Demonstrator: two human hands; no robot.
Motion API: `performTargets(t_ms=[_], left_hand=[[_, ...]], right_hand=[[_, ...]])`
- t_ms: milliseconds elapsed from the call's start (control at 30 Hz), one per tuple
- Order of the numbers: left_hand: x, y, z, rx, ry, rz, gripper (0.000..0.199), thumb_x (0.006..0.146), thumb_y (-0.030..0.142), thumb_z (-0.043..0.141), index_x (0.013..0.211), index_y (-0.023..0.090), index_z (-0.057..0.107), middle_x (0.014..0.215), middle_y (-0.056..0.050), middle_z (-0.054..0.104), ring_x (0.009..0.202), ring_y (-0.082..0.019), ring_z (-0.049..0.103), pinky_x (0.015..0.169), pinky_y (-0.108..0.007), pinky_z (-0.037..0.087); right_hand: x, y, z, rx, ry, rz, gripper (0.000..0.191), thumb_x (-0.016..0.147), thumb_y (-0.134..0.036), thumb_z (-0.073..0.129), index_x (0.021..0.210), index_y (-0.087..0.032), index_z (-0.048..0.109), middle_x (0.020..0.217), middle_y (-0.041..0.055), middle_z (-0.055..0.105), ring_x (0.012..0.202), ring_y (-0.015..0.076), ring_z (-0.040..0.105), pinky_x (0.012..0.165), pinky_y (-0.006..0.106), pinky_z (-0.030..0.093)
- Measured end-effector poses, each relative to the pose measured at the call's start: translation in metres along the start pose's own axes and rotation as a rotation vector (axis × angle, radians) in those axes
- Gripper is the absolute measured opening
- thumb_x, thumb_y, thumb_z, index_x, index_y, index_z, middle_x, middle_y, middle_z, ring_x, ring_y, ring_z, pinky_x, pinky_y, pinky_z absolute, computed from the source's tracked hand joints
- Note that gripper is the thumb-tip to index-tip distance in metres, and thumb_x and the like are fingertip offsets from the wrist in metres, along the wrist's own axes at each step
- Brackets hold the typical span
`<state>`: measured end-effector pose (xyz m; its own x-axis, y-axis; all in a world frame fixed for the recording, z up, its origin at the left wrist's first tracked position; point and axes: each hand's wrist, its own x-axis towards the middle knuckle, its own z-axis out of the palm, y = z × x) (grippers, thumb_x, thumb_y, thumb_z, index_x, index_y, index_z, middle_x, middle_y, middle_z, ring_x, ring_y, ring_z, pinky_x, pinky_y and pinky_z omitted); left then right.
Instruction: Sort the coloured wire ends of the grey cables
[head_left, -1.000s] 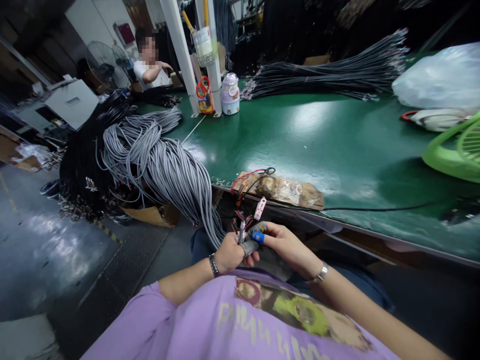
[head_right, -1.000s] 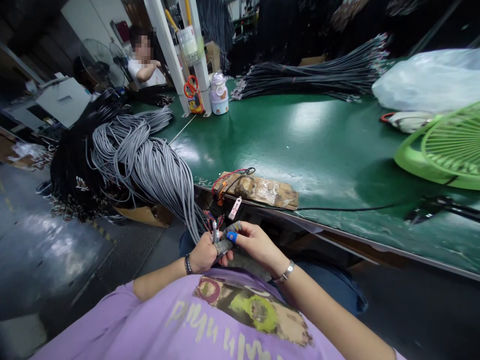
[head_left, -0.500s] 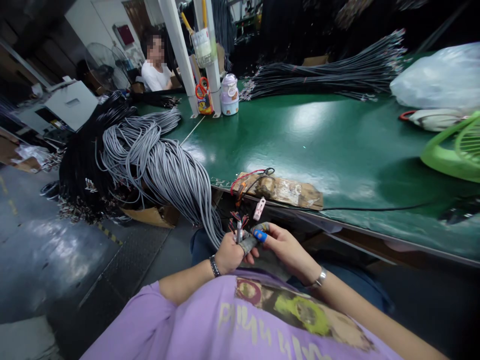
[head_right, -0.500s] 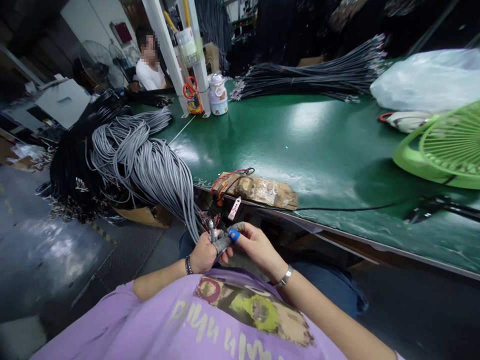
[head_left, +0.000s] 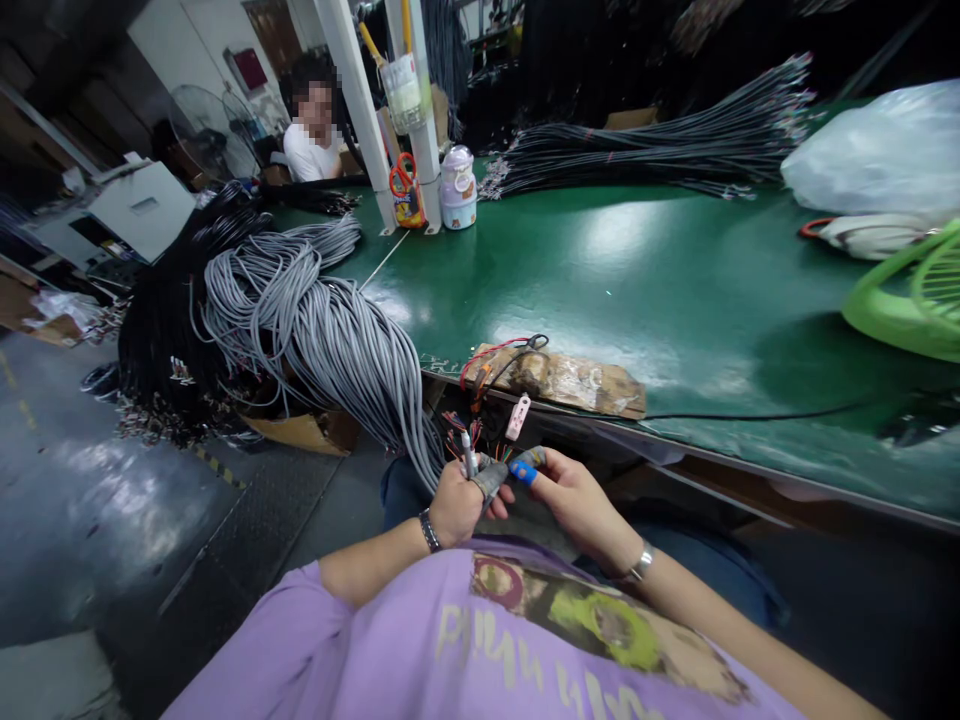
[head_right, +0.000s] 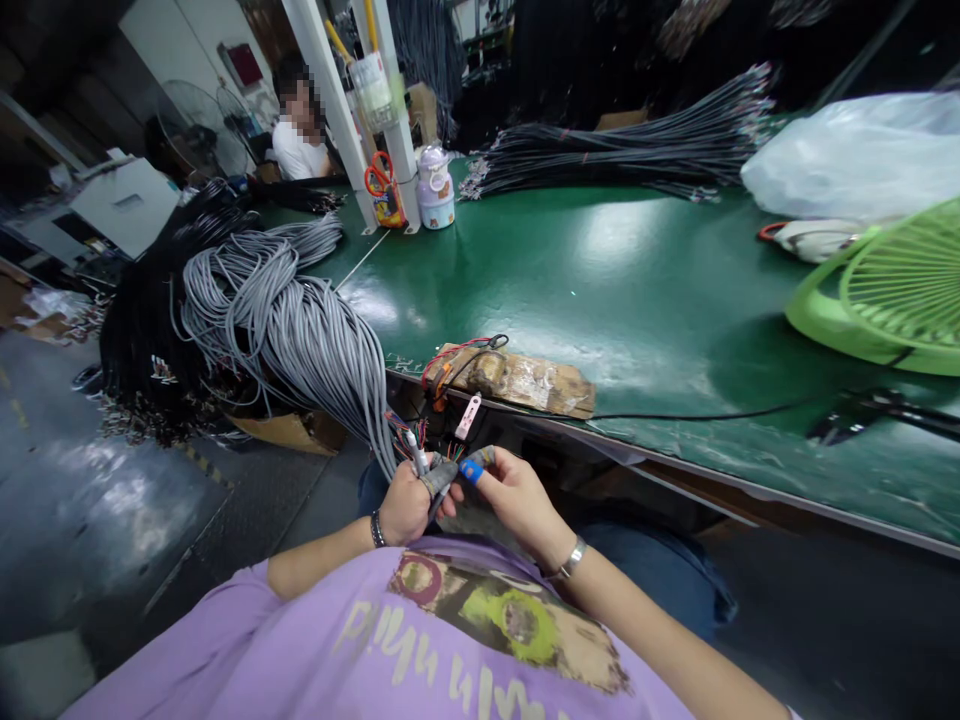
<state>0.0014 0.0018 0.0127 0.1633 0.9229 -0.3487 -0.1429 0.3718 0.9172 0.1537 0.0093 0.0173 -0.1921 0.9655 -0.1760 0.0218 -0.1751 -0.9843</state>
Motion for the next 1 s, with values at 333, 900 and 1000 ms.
performTargets(t_ms=[333,900,1000], left_hand=[[-0.0016,0.0002,-0.0031,-0.002,-0.017,-0.04,0.044,0.067,0.056,0.069,0.073,0.015,0.055,0.051,0.001,0.058,0.034,-0.007,0.048,0.035,-0.018,0.031],[0.0005,0.0001,-0.0046,-0.057,0.012,-0.041,0.042,0.068,0.053,0.07,0.067,0.016,0.051,0.05,0.001,0.058,0.034,-0.008,0.048,0.034,-0.018,0.03],[0.0002,0.0021,-0.0058,-0.081,0.004,-0.039,0.041,0.068,0.052,0.07,0.065,0.016,0.051,0.049,0.002,0.057,0.033,-0.008,0.048,0.033,-0.018,0.03]], right_hand=[[0.0058,-0.0034,-0.0013,0.058,-0.074,0.075,0.036,0.07,-0.051,0.068,0.081,-0.016,0.062,0.073,0.0015,0.058,0.062,0.0117,0.046,0.056,0.024,0.04],[0.0048,-0.0012,0.005,-0.023,0.029,0.014,0.044,0.068,-0.061,0.067,0.072,-0.017,0.06,0.067,0.0018,0.057,0.061,0.0129,0.046,0.058,0.027,0.04],[0.0044,-0.0003,0.0031,0.037,0.0,0.024,0.042,0.067,-0.057,0.071,0.073,-0.017,0.061,0.067,0.0011,0.056,0.061,0.0122,0.044,0.057,0.026,0.038]])
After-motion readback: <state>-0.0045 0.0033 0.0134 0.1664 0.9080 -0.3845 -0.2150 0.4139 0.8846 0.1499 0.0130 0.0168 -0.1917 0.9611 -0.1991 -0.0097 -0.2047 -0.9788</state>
